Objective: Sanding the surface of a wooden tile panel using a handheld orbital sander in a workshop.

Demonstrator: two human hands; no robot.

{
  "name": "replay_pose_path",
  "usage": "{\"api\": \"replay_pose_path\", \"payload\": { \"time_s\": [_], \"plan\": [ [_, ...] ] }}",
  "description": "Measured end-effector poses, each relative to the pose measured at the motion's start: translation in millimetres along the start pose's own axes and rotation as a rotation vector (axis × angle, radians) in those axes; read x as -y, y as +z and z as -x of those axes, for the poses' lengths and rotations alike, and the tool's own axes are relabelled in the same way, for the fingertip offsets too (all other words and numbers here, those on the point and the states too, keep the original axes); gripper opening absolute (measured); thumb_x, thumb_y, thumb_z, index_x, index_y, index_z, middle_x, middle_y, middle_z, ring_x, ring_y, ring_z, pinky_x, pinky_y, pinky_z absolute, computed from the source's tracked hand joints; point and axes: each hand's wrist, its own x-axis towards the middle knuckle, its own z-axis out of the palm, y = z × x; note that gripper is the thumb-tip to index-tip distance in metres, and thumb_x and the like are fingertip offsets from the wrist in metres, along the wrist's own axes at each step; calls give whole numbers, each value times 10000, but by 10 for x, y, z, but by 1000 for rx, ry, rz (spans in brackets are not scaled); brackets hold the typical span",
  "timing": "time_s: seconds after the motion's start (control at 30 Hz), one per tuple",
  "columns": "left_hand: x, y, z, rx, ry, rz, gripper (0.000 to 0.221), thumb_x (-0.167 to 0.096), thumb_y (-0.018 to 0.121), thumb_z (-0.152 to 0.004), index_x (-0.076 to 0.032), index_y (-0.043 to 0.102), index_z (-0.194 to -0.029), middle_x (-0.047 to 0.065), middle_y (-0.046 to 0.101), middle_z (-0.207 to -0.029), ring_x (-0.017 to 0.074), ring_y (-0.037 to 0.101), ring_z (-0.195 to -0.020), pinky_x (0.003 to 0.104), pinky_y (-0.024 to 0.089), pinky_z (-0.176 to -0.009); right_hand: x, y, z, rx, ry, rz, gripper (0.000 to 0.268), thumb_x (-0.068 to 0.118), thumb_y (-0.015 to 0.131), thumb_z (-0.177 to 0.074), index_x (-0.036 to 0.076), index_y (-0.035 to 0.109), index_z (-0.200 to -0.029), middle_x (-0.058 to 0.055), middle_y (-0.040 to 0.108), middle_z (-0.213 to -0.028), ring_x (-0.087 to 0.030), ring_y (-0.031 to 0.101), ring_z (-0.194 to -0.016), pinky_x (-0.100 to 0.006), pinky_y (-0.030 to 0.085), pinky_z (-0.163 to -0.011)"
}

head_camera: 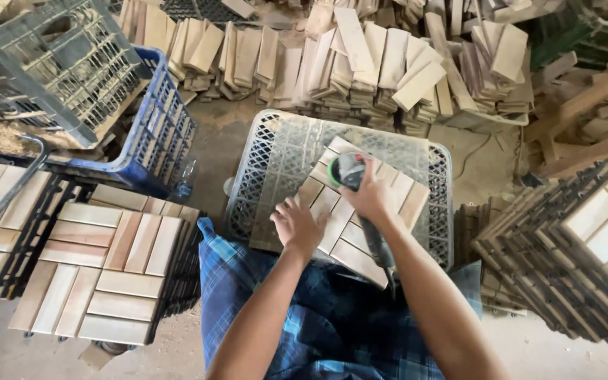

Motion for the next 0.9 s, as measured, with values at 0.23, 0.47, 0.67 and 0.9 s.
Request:
{"api": "replay_pose_path", "payload": {
  "time_s": [0.23, 0.47, 0.67, 0.9],
  "plan": [
    [182, 362, -70, -36, -86, -62, 927, -749, 363, -956, -134, 183, -1626, 111, 442, -1259, 328, 494, -1074, 468, 444, -793, -401, -207, 71, -46, 34, 41, 825, 513, 731, -822, 364, 255, -1480, -296, 688, -1072, -467, 691, -1073, -522, 553, -934],
    [-227, 596, -80, -4, -113, -21, 1076, -807, 303, -942, 20, 137, -1609, 179, 498, -1147, 338, 564, -916, 479, 495, -484, -482, -118, 287, -134, 3, 2, 794, 469, 757, -804, 228, 322, -1422, -288, 632, -1149, -483, 652, -1107, -559, 549, -911],
    [-157, 365, 165, -65, 32, -178, 1009, -735, 359, -967, 43, 183, -1585, 263, 314, -1441, 439, 378, -1227, 597, 322, -870, -298, -208, 557, -67, -12, -23, 797, 469, 750, -784, 260, 336, -1432, -268, 649, -1175, -469, 669, -1104, -568, 554, -933],
    [-105, 283, 224, -104, 313, -13, 829, -566, 328, -1047, 19, 151, -1607, 229, 89, -1692, 380, 23, -1575, 492, -52, -1278, -960, -345, 226, -147, 224, -5, 787, 554, 718, -835, 250, 250, -1390, -284, 671, -1097, -485, 679, -1072, -590, 543, -897]
  ]
}}
